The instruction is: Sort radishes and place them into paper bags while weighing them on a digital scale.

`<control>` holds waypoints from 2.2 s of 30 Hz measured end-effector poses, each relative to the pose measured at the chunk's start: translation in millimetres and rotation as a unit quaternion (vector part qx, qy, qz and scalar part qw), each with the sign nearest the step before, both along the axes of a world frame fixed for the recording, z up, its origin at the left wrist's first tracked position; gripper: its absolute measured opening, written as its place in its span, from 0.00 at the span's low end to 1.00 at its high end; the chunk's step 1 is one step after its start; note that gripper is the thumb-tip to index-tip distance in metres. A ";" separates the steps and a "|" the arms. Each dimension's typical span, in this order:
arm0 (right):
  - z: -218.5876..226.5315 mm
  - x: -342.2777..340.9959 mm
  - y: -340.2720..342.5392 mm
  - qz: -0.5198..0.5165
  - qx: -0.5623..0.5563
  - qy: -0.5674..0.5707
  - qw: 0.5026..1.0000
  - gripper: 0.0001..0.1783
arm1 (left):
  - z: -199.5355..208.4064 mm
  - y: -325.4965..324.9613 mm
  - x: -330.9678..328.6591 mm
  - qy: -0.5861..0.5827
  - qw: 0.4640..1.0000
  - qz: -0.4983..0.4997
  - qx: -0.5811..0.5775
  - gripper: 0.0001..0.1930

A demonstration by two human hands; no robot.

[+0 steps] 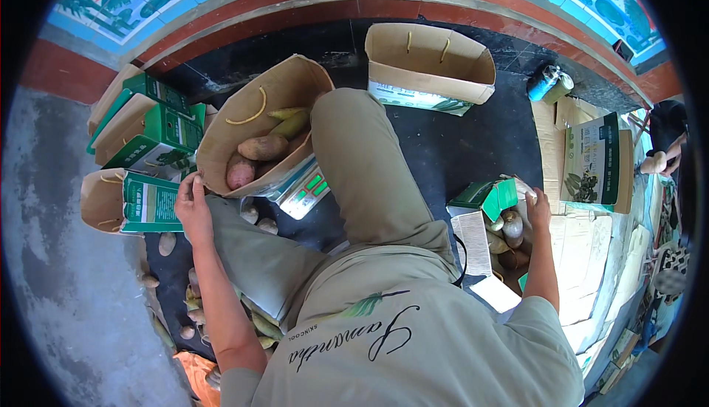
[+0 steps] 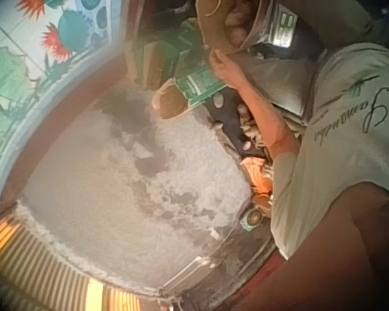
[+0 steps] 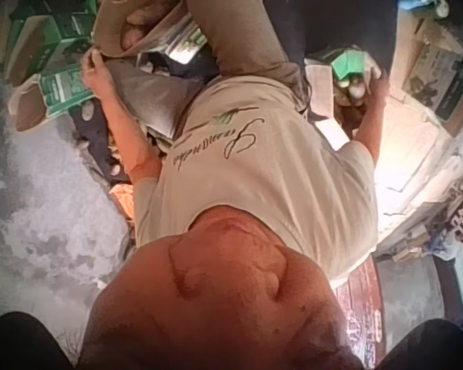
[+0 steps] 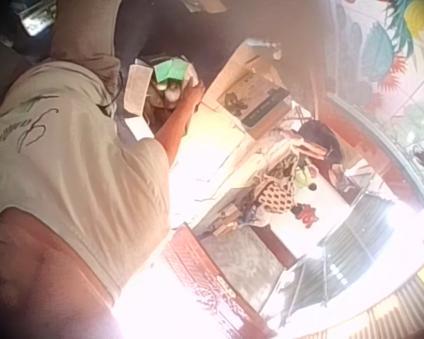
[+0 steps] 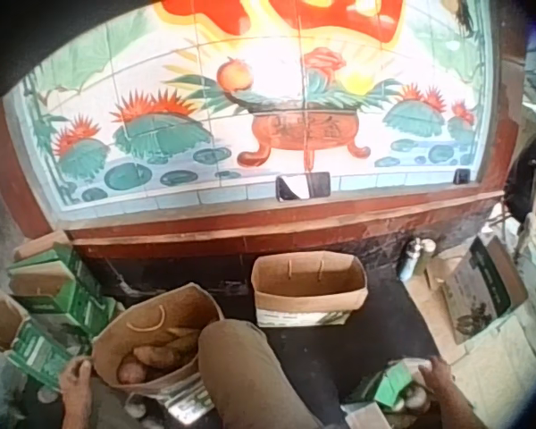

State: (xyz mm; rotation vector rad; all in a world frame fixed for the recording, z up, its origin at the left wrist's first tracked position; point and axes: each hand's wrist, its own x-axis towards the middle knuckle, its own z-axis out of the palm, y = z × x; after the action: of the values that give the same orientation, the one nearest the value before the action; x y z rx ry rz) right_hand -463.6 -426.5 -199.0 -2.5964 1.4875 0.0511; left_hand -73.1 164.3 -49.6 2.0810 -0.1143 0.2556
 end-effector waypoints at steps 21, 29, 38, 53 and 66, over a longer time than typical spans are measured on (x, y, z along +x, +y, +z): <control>8.4 64.0 23.6 0.084 -0.151 -0.208 0.963 0.16 | -4.9 5.6 1.6 -0.011 0.998 -0.033 0.061 0.11; -18.4 148.5 117.7 0.284 -0.041 -0.122 0.950 0.10 | -7.8 4.4 1.2 -0.005 0.998 -0.029 0.062 0.11; 18.9 91.0 25.4 0.228 -0.094 -0.071 0.966 0.13 | -8.4 3.6 2.1 -0.017 0.996 -0.037 0.082 0.11; -29.4 65.1 -19.9 0.198 -0.011 0.088 0.976 0.09 | -16.6 1.3 5.6 -0.004 0.994 -0.051 0.091 0.12; 16.6 -59.6 -86.1 -0.104 -0.033 0.039 0.993 0.15 | -23.0 16.3 26.6 -0.006 0.985 -0.053 0.161 0.12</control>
State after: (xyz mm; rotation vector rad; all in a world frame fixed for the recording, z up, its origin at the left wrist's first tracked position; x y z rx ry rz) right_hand -523.1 -512.6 -182.3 -2.4984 1.8094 0.0808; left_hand -46.5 180.6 -72.5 2.3862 -0.2900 0.1933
